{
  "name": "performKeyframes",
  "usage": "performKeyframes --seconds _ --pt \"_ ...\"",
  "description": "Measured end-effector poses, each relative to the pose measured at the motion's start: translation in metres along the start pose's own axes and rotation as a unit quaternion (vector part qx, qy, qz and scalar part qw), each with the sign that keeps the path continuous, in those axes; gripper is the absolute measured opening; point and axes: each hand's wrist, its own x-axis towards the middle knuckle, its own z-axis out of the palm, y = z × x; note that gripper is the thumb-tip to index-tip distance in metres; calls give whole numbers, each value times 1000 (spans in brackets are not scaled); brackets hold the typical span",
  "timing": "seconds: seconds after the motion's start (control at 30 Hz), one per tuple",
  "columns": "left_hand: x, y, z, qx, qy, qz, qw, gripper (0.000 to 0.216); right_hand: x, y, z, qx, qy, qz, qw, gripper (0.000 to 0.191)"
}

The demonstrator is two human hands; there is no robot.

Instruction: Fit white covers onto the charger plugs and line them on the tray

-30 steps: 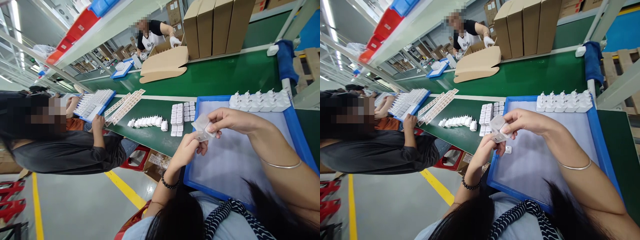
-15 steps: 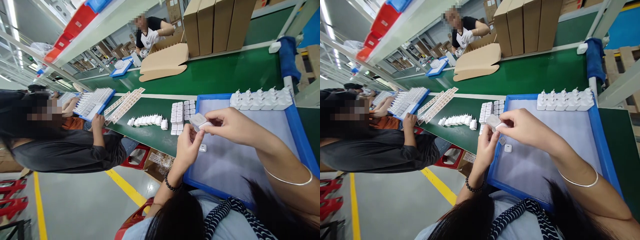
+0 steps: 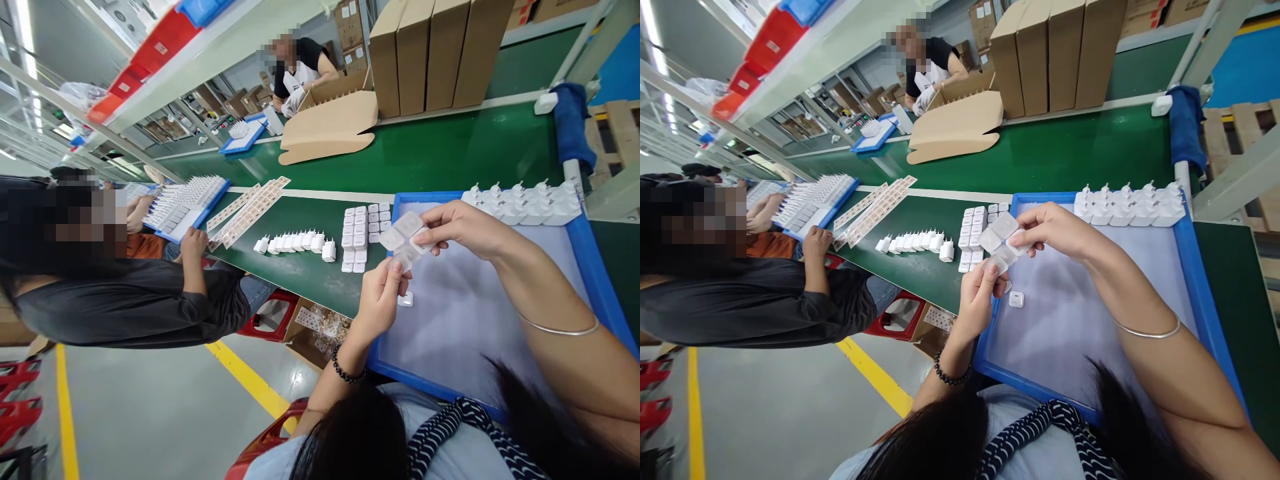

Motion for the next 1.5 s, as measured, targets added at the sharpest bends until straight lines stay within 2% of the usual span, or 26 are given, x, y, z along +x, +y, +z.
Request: performKeyframes --seconds 0.13,0.3,0.33,0.4,0.47,0.5,0.57,0.6,0.63,0.73,0.87,0.93,1.03,1.1,1.17,1.33,1.4,1.5 --pt "-3 -5 6 26 27 -12 999 48 9 8 -2 12 17 22 1000 29" --pt "-11 -13 9 22 47 -26 998 50 17 17 -3 6 1 36 999 24" --pt "-13 -14 8 24 54 -26 998 50 18 19 -6 1 24 33 999 24" --pt "-18 -15 8 47 42 -29 998 50 18 22 -17 -5 112 26 993 27" --pt "-22 -18 9 112 -26 -49 992 45 15 25 -29 4 189 23 982 31" --pt "-23 -20 10 158 -75 -68 982 38 14 25 -33 14 204 21 979 31" --pt "-24 -25 13 254 -153 -114 948 18 11 24 -34 44 187 8 981 28" --pt "-24 -27 15 291 -166 -132 933 14 10 23 -31 62 175 0 983 27" --pt "-23 -28 16 314 -163 -145 924 18 10 21 -26 77 163 -6 984 29" --pt "-17 -24 16 306 -103 -141 936 26 13 17 -7 99 145 -7 984 34" --pt "-5 -8 6 193 -18 -46 980 24 18 20 18 84 136 -28 987 29" --pt "3 -1 1 155 23 4 988 24 18 23 29 26 107 -75 991 18" --pt "12 1 -4 146 56 32 987 20 14 25 41 -83 86 -136 984 27" --pt "16 -1 -5 152 63 38 986 20 12 25 45 -86 88 -125 985 27" --pt "17 -4 -6 158 71 45 984 21 11 22 44 -29 80 -85 993 21" --pt "17 -4 -10 175 73 39 981 28 11 12 40 110 9 30 993 22" --pt "18 -2 -12 171 69 41 982 31 10 11 41 122 -15 32 992 24" --pt "19 0 -14 141 52 39 988 30 9 12 43 117 -37 0 992 27"
